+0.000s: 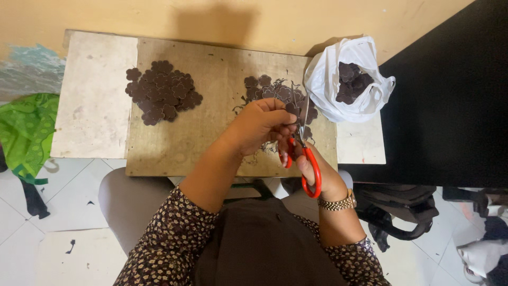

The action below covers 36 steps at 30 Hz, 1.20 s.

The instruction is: The person uses red-handled scissors to cut dark brown material into small flower-like shapes. They hold each piece in the left hand and trim the edges with the right hand, placing finished pieces on the table and scraps into a white bag.

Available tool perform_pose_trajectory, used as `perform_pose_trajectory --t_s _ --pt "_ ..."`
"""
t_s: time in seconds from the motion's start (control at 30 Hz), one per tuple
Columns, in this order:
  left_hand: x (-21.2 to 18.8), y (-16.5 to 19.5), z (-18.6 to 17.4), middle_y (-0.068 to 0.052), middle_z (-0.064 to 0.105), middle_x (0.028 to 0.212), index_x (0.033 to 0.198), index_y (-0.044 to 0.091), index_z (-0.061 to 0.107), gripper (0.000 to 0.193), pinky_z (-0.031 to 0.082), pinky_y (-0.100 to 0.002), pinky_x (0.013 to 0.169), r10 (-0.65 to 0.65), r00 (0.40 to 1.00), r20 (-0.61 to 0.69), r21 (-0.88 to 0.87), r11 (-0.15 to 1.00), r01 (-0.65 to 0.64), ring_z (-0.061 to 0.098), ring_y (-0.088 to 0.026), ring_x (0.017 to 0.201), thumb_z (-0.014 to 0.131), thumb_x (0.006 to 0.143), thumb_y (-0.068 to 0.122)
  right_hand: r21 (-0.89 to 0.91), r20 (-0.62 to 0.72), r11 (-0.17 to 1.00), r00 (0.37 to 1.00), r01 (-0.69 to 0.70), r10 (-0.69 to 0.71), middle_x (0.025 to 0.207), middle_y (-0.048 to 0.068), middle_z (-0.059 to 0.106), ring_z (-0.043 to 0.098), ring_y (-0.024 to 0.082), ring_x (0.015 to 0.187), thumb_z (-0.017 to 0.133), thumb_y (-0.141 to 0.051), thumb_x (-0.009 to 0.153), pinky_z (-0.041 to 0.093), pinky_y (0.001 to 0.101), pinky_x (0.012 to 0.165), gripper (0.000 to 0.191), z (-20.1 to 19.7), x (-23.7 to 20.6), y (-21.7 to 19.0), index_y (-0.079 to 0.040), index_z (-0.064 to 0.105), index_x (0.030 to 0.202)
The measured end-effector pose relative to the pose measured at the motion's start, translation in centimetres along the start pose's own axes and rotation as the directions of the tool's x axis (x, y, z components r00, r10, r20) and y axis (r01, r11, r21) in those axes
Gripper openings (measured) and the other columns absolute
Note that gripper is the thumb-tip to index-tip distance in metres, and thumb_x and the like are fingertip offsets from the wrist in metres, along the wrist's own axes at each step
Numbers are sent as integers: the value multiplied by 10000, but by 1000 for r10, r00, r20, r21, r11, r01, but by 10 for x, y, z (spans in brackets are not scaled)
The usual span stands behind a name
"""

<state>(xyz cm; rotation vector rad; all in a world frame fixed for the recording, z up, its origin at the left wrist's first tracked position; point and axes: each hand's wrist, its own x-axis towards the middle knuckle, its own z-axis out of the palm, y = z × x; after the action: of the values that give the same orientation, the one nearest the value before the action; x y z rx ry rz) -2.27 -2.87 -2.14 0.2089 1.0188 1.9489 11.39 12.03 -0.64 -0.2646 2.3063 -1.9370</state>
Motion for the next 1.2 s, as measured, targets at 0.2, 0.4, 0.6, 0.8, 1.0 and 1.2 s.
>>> perform_pose_trajectory --t_s 0.2,0.4,0.6,0.8,1.0,1.2 --pt "-2 4 -3 -58 717 829 913 73 646 83 553 -247 646 -47 999 7 -111 993 47 654 -97 667 726 894 74 33 48 999 998 29 -31 962 50 500 517 172 905 456 -856 929 455 312 869 848 -3 2 0 -20 523 1055" --pt "-7 8 10 -62 711 830 911 54 636 98 562 -257 630 11 1000 -24 -49 999 -12 653 -106 667 729 898 82 70 -87 997 996 29 -23 1004 62 518 488 157 881 503 -829 890 454 309 798 1012 4 5 3 44 448 1399" --pt "-16 22 29 -72 669 771 952 2 635 130 530 -314 424 120 992 33 -18 993 -119 610 -149 527 696 895 102 54 -59 994 994 98 -95 1038 62 532 520 171 951 471 -841 911 460 322 877 970 2 6 -9 34 453 1328" --pt "-18 37 38 -89 639 738 930 -22 594 144 540 -384 375 138 986 92 -75 989 -131 601 -199 477 675 921 97 -5 -73 993 990 119 -120 948 57 528 500 165 878 436 -835 940 434 301 813 870 -4 9 -29 9 553 1116" --pt "-13 42 42 -75 658 784 961 -19 618 126 557 -322 528 184 979 88 -113 978 -174 614 -147 590 686 916 76 15 -152 985 974 173 -168 906 29 497 464 140 796 452 -756 981 428 281 737 851 -2 17 -33 21 481 1328" --pt "-10 41 43 -64 710 864 990 11 644 137 541 -251 708 223 975 21 -56 974 -221 626 -102 725 705 891 83 38 -155 984 973 176 -168 922 28 490 460 133 807 458 -744 998 427 279 726 841 -3 19 -31 27 490 1329"
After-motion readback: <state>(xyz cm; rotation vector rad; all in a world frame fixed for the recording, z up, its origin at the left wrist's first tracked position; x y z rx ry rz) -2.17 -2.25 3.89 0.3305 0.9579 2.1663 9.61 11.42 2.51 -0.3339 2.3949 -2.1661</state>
